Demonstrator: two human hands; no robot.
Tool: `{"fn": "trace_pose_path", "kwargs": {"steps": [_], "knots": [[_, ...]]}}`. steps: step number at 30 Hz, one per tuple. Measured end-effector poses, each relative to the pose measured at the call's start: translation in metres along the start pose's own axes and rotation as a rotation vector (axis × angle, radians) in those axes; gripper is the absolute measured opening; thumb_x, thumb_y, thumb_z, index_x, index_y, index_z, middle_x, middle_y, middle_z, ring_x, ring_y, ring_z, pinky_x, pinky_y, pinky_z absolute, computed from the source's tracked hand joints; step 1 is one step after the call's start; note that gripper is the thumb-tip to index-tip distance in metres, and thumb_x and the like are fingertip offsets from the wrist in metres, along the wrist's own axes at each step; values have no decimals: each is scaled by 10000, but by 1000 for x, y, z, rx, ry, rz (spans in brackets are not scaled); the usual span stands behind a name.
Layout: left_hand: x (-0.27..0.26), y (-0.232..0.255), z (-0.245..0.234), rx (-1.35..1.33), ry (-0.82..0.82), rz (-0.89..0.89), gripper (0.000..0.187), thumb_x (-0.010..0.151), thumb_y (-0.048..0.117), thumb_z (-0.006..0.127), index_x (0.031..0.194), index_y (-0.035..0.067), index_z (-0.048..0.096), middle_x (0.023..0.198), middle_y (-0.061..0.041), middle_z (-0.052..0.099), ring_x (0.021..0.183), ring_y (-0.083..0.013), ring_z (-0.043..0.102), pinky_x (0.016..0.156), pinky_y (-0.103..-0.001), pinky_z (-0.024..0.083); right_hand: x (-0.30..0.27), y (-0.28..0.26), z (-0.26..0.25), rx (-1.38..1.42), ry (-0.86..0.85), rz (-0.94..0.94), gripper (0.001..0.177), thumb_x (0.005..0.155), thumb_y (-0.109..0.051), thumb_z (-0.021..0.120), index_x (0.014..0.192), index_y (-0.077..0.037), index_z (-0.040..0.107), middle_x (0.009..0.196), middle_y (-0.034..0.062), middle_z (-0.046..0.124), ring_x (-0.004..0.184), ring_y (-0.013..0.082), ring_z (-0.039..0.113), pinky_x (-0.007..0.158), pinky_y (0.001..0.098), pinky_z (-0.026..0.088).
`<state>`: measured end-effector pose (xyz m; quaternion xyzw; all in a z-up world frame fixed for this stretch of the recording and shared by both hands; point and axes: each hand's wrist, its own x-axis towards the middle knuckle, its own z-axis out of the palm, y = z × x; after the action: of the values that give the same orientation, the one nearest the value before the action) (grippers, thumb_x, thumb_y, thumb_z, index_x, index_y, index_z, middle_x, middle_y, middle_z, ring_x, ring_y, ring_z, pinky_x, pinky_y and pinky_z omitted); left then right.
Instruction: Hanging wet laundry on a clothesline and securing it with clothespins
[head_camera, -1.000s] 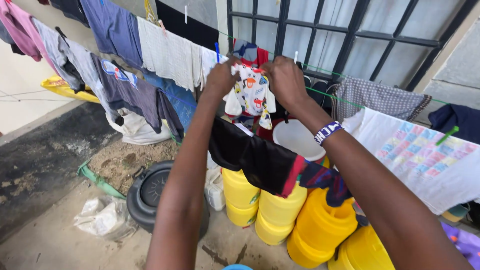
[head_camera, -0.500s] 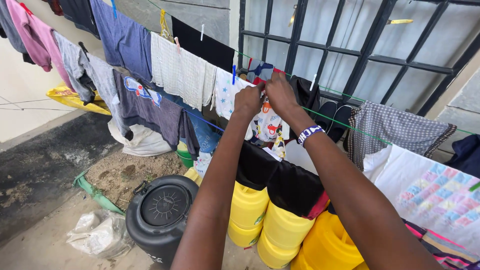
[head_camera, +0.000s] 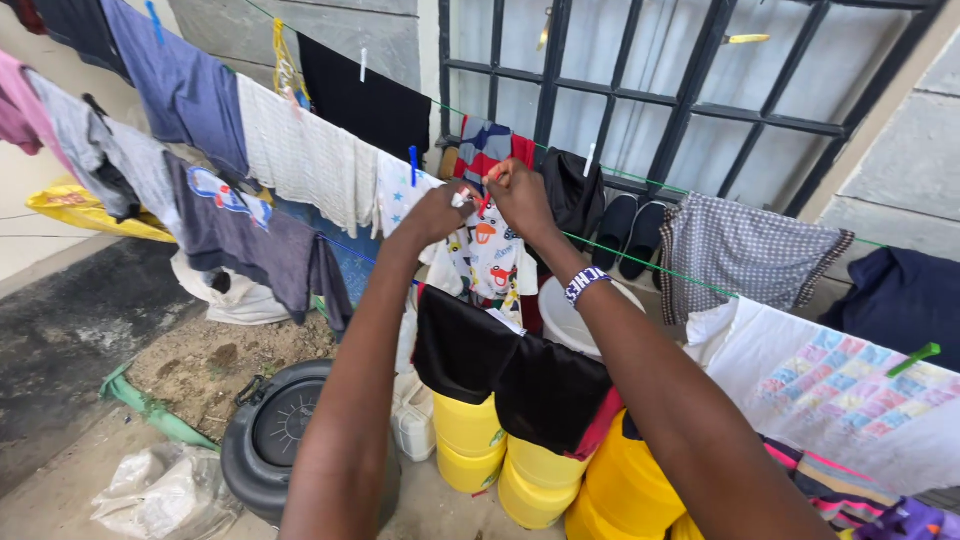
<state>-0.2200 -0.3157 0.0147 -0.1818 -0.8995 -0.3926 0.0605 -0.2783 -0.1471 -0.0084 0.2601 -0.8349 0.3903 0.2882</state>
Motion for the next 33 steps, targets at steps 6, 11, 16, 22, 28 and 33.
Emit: {"fn": "trace_pose_path", "kwargs": {"steps": [6,11,16,22,28,33], "knots": [[-5,-8,2,191,40,-35,266,872,305,484,1090,244,624,1056,-190,638,1042,-407,577,922,-488,456,-18,-9,14,-454,-22,-134,279,962,-285,388,847,-58,505,638,172,598,659,363,631,568,443,507],[-2,-27,11,316,94,-45,286,859,298,508,1100,200,627,978,-181,650,940,-406,621,840,-510,497,-44,-45,14,-463,-58,-275,266,960,-258,419,880,-8,461,695,180,550,748,390,586,665,447,501],[-2,-55,22,380,118,-43,297,847,338,519,1088,209,635,959,-170,659,937,-407,624,835,-517,500,-51,-2,64,-602,21,-405,175,854,-211,522,903,-46,489,686,95,547,787,314,577,710,380,490],[17,-94,30,430,94,-83,358,838,354,545,1146,192,627,967,-209,669,959,-437,621,848,-549,487,-55,-20,64,-550,18,-366,98,806,-132,532,898,-111,507,723,52,578,819,266,577,739,347,478],[13,-56,6,421,309,41,286,941,278,544,1141,79,589,888,-280,647,841,-488,593,732,-568,452,-48,-58,13,-379,-108,-24,449,863,-157,501,1280,-76,357,991,180,544,884,419,571,742,481,491],[-31,86,1,104,621,636,165,1014,16,594,1171,-31,575,920,-203,599,773,-448,559,674,-500,383,-61,-109,-72,-77,99,-90,492,959,-425,292,1288,-102,461,1243,93,611,1101,322,511,988,390,380]]}}
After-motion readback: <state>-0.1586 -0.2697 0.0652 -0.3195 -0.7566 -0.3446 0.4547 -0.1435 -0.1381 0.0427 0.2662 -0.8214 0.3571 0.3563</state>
